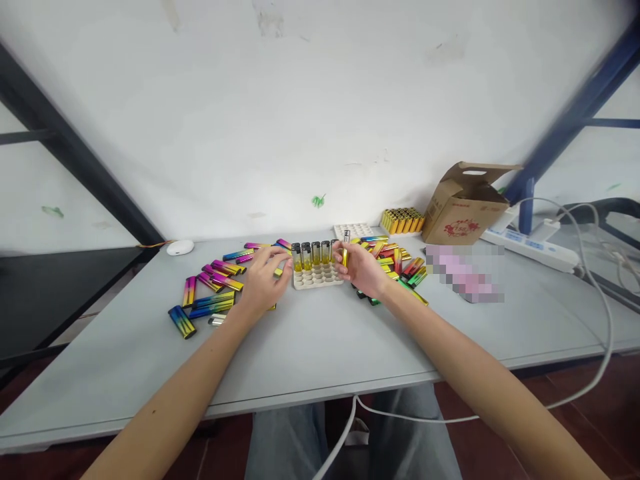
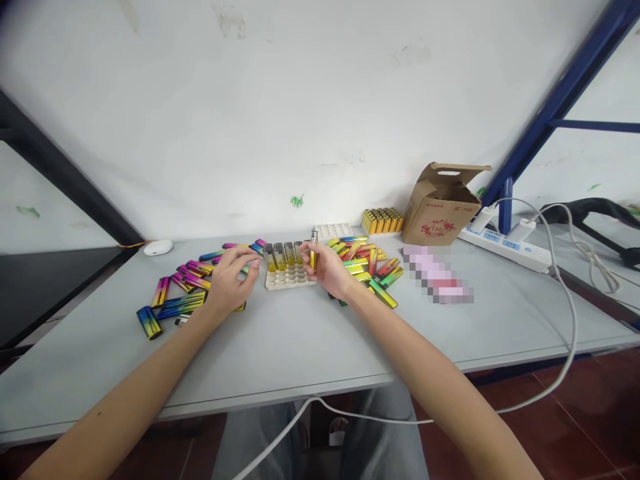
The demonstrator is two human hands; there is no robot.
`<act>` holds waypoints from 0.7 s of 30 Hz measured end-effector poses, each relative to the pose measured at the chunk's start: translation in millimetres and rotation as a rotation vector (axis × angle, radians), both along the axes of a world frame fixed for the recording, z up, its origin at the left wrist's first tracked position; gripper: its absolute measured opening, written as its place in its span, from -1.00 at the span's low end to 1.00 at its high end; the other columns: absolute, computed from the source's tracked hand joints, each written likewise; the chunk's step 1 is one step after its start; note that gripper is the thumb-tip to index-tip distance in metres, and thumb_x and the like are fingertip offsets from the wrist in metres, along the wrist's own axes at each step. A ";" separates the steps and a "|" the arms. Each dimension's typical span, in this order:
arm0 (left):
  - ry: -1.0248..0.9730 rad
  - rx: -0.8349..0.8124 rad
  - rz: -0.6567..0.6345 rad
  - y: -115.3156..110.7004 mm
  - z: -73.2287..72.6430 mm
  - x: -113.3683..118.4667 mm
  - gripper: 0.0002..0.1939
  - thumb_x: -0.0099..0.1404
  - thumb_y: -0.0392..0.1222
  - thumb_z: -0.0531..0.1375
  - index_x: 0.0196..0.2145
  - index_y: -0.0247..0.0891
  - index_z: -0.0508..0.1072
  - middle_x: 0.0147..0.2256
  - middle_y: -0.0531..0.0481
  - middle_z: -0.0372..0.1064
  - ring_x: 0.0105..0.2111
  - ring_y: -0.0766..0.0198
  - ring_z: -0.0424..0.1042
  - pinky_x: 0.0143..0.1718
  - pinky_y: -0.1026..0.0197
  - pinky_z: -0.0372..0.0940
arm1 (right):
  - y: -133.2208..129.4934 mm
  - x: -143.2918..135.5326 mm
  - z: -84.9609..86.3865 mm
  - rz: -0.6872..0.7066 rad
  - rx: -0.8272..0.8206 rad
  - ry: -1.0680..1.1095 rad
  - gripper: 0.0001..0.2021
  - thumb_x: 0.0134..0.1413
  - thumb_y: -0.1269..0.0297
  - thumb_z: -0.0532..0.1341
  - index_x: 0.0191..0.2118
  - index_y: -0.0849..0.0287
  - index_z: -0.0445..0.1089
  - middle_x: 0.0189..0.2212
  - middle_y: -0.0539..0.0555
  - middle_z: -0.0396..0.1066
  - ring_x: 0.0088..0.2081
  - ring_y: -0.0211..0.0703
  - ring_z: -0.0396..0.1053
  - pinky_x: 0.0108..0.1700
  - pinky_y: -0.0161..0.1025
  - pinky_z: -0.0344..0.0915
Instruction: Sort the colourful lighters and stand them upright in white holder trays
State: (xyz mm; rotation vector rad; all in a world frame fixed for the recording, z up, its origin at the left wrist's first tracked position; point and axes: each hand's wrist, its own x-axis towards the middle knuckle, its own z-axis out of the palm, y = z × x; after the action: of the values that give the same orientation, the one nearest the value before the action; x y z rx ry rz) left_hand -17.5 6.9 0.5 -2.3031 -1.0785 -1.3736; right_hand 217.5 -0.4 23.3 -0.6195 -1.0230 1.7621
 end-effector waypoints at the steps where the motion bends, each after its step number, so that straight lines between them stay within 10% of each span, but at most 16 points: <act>1: 0.001 -0.004 -0.001 0.1 -0.6 0.2 -0.85 0.31 -0.24 0.10 -0.29 -0.25 0.48 -0.25 -0.11 0.42 -0.20 0.17 0.41 -0.10 0.05 0.33 | 0.4 0.4 -0.6 -0.007 0.015 -0.031 -0.78 0.01 0.12 0.26 -0.28 0.14 0.33 -0.51 -0.11 0.20 -0.60 -0.40 0.11 -0.60 -0.40 0.01; 6: -0.014 -0.035 -0.016 -0.2 -2.3 -0.6 -0.82 0.33 -0.24 0.07 -0.31 -0.26 0.47 -0.30 -0.08 0.43 -0.24 0.20 0.42 -0.14 0.12 0.33 | 0.9 2.1 -2.7 -0.079 0.127 -0.161 -0.70 -0.05 0.08 0.35 -0.32 0.16 0.32 -0.57 -0.10 0.25 -0.47 -0.26 0.37 -0.49 -0.36 0.20; 14: -0.013 -0.078 -0.016 -1.1 -1.6 -3.1 -0.75 0.38 -0.21 0.02 -0.35 -0.26 0.46 -0.33 -0.07 0.43 -0.28 0.24 0.42 -0.20 0.20 0.31 | -4.1 2.4 0.7 -0.006 0.178 -0.140 -0.70 0.00 0.09 0.33 -0.21 0.10 0.30 -0.41 -0.04 0.39 -0.50 -0.35 0.24 -0.62 -0.44 0.01; 21: -0.030 -0.118 -0.101 -3.3 1.5 -9.2 -0.63 0.43 -0.19 -0.09 -0.33 -0.28 0.48 -0.31 -0.10 0.43 -0.26 0.23 0.42 -0.21 0.18 0.30 | -3.3 1.7 0.0 0.024 0.117 -0.080 -0.78 0.00 0.23 0.29 -0.20 0.16 0.39 -0.54 -0.10 0.12 -0.44 -0.29 0.22 -0.35 -0.29 0.32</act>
State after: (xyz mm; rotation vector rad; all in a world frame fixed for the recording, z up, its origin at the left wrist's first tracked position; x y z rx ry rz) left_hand -26.7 3.6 2.0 -2.4594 -1.0931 -1.4208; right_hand 219.2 -3.6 23.3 -0.6099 -1.1838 1.6968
